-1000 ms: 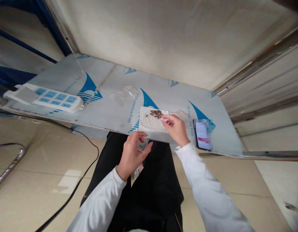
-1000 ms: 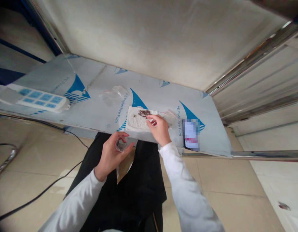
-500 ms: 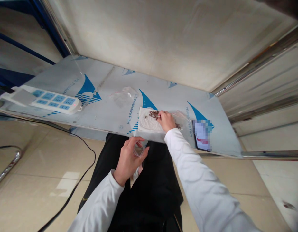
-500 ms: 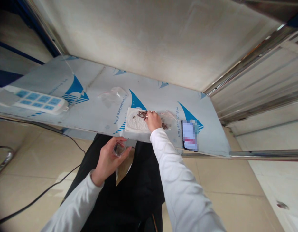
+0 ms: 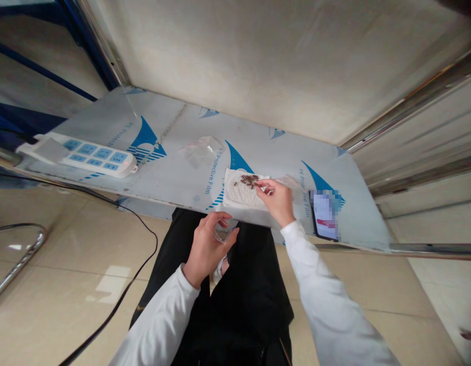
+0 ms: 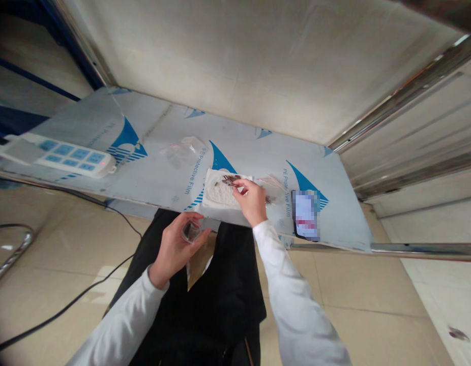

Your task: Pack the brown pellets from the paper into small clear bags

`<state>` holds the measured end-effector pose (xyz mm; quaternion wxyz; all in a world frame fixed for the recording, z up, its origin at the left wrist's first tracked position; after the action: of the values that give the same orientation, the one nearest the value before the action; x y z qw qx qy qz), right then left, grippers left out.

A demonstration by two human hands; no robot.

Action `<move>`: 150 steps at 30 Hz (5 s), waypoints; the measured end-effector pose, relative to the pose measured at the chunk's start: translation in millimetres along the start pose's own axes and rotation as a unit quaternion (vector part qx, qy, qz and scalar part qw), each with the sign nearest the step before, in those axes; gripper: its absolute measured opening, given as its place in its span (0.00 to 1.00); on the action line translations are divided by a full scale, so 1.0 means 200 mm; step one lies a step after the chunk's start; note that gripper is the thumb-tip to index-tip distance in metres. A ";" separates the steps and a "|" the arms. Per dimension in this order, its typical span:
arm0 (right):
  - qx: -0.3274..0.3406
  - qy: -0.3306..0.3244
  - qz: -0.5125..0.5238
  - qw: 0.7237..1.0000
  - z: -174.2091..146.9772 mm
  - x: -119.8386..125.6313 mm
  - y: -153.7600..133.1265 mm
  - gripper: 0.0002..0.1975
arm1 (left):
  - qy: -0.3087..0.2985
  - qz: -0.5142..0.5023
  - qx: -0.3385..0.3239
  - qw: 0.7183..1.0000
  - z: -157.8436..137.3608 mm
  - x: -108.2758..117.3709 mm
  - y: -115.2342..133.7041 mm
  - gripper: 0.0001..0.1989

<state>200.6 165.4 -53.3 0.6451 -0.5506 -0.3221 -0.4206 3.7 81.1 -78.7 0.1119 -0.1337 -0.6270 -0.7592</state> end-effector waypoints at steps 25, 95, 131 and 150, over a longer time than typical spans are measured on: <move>0.169 -0.172 0.166 0.956 -0.35 0.23 -0.44 0.05 | -0.081 -0.134 -0.028 0.987 0.01 0.07 0.15 0.38; -0.025 -0.117 0.359 0.926 -0.47 0.22 -0.34 0.21 | 0.078 -0.352 0.046 0.932 -0.05 0.11 0.17 0.03; -0.152 -0.066 0.492 0.855 -0.63 0.10 -0.25 0.07 | -0.094 -0.327 0.166 0.925 -0.05 0.02 0.18 0.09; -0.156 -0.075 0.469 0.866 -0.63 0.11 -0.26 0.09 | -0.066 -0.315 0.155 0.934 -0.07 0.06 0.12 0.08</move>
<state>158.5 35.6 -35.0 0.6462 -0.7599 -0.0037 -0.0704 0.4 62.6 -55.3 -0.1557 0.0398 -0.7530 -0.6381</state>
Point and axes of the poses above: each hand's wrist, its own z-axis towards the middle knuckle, its own x-axis out of the back of the hand, y = z × x, the point moved 5 cm from there along z, towards the middle knuckle, and after that the axes turned 7 degrees about -z, right-handed, at the moved point
